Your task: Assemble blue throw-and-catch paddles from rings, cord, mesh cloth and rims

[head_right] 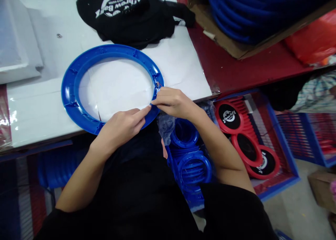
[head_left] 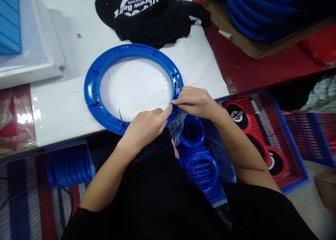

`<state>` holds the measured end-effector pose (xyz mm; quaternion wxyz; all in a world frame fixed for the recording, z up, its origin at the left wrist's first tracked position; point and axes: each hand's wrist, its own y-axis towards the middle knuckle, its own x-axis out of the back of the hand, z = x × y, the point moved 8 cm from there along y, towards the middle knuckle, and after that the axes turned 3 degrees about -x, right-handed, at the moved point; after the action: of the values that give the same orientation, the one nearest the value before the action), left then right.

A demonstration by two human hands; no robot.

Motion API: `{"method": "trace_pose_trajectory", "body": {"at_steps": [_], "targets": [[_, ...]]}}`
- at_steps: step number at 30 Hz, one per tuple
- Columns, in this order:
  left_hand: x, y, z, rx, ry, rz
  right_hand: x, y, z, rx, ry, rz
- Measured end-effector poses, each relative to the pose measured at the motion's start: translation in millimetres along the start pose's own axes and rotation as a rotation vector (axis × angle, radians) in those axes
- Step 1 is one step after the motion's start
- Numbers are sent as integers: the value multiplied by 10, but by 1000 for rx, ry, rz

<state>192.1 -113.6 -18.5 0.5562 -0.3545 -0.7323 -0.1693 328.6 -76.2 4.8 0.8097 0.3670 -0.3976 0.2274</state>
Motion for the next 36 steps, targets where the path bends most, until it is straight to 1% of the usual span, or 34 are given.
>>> {"method": "trace_pose_trajectory", "body": {"at_steps": [4,7,10,13,15,20,22,24,26,28,30,33,36], "targets": [[-6,9,2,1,-13,-12,35,-23,73,47,-29,70],[-9,13,-7,-15,-13,-11,36,-64,127,65,-86,71],[-1,-1,21,-31,0,-20,14,-87,154,73,-98,79],[25,-31,50,-92,-16,-41,-2,-88,201,101,-121,102],[57,-54,76,-117,-19,-59,-14,-79,258,115,-179,135],[132,-100,113,-56,47,-57,-65,-45,451,144,-382,246],[162,-119,96,-28,54,-61,-77,-36,488,138,-418,273],[193,-138,76,-4,59,-76,-69,-29,466,86,-377,281],[213,-155,59,11,71,-88,-31,-16,392,-15,-252,255],[223,-165,53,22,75,-94,23,2,303,-121,-96,192],[218,-169,55,25,53,-90,71,24,218,-211,11,119],[209,-167,73,33,15,-91,106,59,132,-300,40,39],[197,-166,93,47,-13,-96,103,91,71,-356,9,15]]}}
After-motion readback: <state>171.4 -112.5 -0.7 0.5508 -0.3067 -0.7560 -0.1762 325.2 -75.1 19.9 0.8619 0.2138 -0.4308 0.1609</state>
